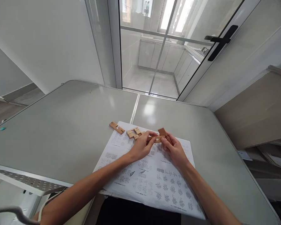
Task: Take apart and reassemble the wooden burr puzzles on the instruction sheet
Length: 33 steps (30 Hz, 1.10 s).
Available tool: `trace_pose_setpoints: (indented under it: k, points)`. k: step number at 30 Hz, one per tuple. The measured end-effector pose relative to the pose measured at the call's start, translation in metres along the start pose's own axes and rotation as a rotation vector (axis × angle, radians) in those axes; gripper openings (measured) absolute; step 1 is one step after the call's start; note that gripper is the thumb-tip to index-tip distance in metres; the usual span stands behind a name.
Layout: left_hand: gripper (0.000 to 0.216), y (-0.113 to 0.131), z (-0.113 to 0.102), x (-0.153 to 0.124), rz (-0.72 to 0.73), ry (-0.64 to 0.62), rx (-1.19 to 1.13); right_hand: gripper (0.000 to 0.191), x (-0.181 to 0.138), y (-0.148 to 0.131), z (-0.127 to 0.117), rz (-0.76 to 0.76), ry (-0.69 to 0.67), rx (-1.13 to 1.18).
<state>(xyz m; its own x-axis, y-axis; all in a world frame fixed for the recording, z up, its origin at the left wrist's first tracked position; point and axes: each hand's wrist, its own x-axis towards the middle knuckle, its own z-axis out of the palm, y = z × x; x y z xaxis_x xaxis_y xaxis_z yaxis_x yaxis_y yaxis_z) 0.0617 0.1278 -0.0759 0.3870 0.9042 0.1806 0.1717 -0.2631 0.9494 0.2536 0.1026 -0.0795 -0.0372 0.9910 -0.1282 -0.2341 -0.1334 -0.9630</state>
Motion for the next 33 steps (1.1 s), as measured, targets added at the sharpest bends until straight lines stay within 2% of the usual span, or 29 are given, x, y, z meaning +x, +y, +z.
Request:
trace_pose_setpoints:
  k: [4, 6, 8, 11, 13, 16, 18, 20, 22, 24, 27, 29, 31, 33]
  points:
    - [0.031, 0.002, -0.001, -0.003, 0.059, -0.04, 0.053, 0.042, 0.0, 0.0, 0.001, -0.004, 0.013, 0.004]
    - [0.033, 0.002, -0.003, -0.004, 0.098, -0.023, 0.135, 0.042, 0.001, -0.001, 0.0, -0.005, 0.021, 0.03]
    - [0.031, 0.001, -0.009, -0.002, 0.198, 0.028, 0.274, 0.04, 0.002, -0.002, 0.0, -0.006, 0.041, 0.052]
    - [0.023, -0.003, -0.025, 0.005, 0.397, 0.155, 0.479, 0.036, 0.002, -0.003, -0.001, -0.002, 0.073, 0.076]
    - [0.021, -0.007, -0.042, 0.013, 0.45, 0.323, 0.548, 0.036, 0.002, -0.003, -0.001, 0.008, 0.08, 0.081]
    - [0.024, -0.015, -0.071, 0.026, 0.433, 0.572, 0.66, 0.037, 0.002, -0.004, -0.002, 0.017, 0.077, 0.088]
    - [0.029, -0.019, -0.086, 0.032, 0.39, 0.655, 0.692, 0.038, 0.002, -0.004, -0.002, 0.018, 0.07, 0.095]
    - [0.034, -0.021, -0.096, 0.035, 0.357, 0.677, 0.689, 0.038, 0.003, -0.004, -0.002, 0.016, 0.064, 0.098]
    - [0.037, -0.022, -0.096, 0.033, 0.352, 0.638, 0.69, 0.039, 0.003, -0.003, -0.001, 0.015, 0.058, 0.098]
    - [0.04, -0.02, -0.088, 0.029, 0.38, 0.544, 0.702, 0.039, 0.003, -0.004, 0.0, 0.014, 0.058, 0.096]
    - [0.041, -0.017, -0.069, 0.02, 0.45, 0.353, 0.719, 0.039, 0.003, -0.005, 0.001, 0.01, 0.067, 0.1]
    - [0.035, -0.015, -0.056, 0.015, 0.477, 0.243, 0.724, 0.039, 0.003, -0.005, 0.001, 0.005, 0.071, 0.108]
    - [0.028, -0.013, -0.046, 0.011, 0.462, 0.099, 0.733, 0.038, 0.003, -0.005, 0.001, -0.004, 0.066, 0.116]
    - [0.032, -0.012, -0.039, 0.008, 0.4, -0.053, 0.728, 0.038, 0.003, -0.003, 0.0, -0.011, 0.056, 0.121]
